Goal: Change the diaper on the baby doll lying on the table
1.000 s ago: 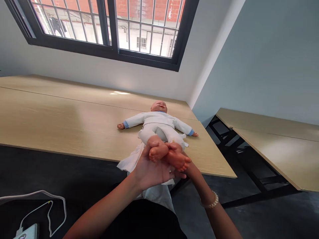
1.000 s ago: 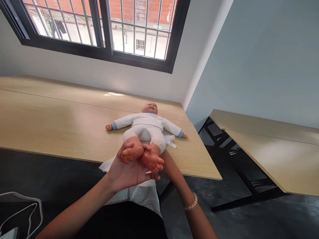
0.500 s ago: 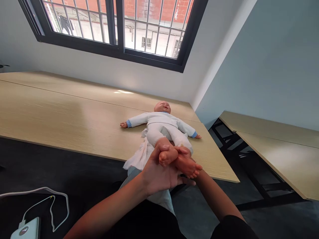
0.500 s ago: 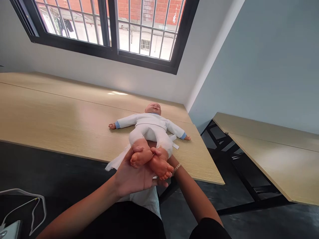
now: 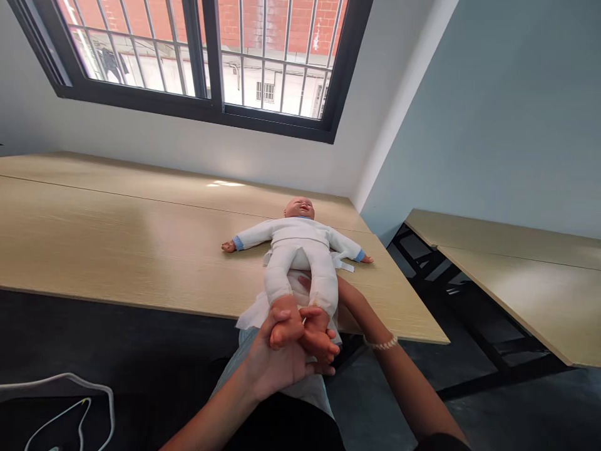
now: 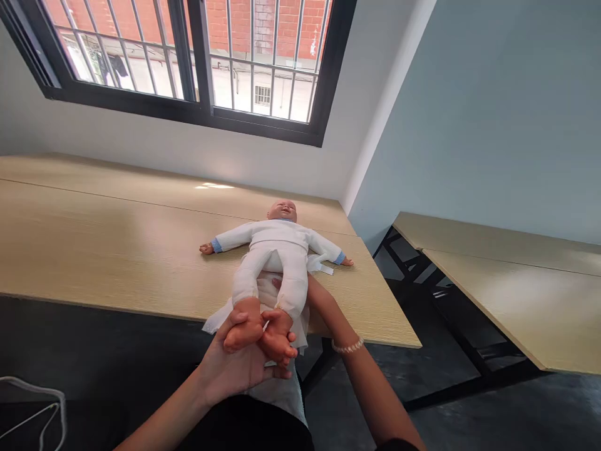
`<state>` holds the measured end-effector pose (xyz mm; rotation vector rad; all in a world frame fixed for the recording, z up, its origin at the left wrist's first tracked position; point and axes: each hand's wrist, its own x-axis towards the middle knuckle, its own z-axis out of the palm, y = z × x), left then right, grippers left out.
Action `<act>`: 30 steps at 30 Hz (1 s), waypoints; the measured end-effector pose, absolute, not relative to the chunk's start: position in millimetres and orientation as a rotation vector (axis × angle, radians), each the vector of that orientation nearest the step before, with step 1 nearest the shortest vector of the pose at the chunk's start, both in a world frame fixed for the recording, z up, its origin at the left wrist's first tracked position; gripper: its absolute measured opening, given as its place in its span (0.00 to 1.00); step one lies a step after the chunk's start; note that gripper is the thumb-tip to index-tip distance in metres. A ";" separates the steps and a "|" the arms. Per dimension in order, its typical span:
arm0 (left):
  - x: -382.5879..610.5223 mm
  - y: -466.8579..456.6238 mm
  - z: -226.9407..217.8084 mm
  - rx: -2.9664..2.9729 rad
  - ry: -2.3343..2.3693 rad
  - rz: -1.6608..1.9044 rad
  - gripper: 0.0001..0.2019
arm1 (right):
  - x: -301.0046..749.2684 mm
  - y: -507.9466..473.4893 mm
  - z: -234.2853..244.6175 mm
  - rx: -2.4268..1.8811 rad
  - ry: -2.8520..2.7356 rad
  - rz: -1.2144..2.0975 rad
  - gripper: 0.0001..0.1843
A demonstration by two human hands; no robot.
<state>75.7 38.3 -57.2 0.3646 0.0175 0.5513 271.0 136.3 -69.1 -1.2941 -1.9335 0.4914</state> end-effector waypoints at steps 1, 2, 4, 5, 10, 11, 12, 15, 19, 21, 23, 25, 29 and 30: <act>73.3 36.7 -61.8 0.362 0.019 0.536 0.20 | 281.8 131.4 -65.0 -1.290 -1.966 0.504 0.26; 71.1 35.1 -66.7 0.357 0.021 0.525 0.20 | 290.9 124.8 -62.8 -1.278 -2.008 0.512 0.25; 67.4 32.3 -76.7 0.351 0.038 0.516 0.20 | 302.2 108.5 -63.5 -1.269 -2.064 0.511 0.22; 66.2 31.3 -81.6 0.350 0.050 0.518 0.21 | 304.3 100.2 -65.7 -1.283 -2.043 0.505 0.19; 66.2 29.8 -99.5 0.346 0.110 0.532 0.22 | 290.9 70.8 -77.5 -1.470 -1.507 0.695 0.24; 66.5 30.2 -100.7 0.355 0.123 0.534 0.22 | 286.1 67.6 -78.0 -1.473 -1.427 0.777 0.25; 66.5 30.8 -101.1 0.364 0.137 0.533 0.22 | 281.6 65.2 -77.7 -1.463 -1.367 0.857 0.25; 62.1 33.2 -98.5 0.394 0.187 0.498 0.23 | 272.5 61.7 -73.4 -1.416 -1.216 0.984 0.33; 43.6 38.1 -93.5 0.452 0.278 0.450 0.20 | 277.9 62.8 -67.4 -1.428 -1.109 1.019 0.37; 29.9 42.0 -92.7 0.485 0.312 0.444 0.19 | 288.6 65.2 -66.5 -1.429 -1.102 1.022 0.38; 14.9 47.6 -92.8 0.540 0.356 0.443 0.20 | 302.6 68.9 -66.8 -1.456 -1.128 1.005 0.38; 0.6 54.2 -92.8 0.618 0.424 0.451 0.21 | 316.2 72.8 -67.0 -1.517 -1.187 0.951 0.36; -18.6 63.8 -91.8 0.731 0.568 0.503 0.22 | 319.6 68.9 -61.0 -1.688 -1.417 0.575 0.28; -20.6 64.5 -91.3 0.741 0.582 0.509 0.23 | 312.2 63.2 -58.2 -1.727 -1.493 0.368 0.25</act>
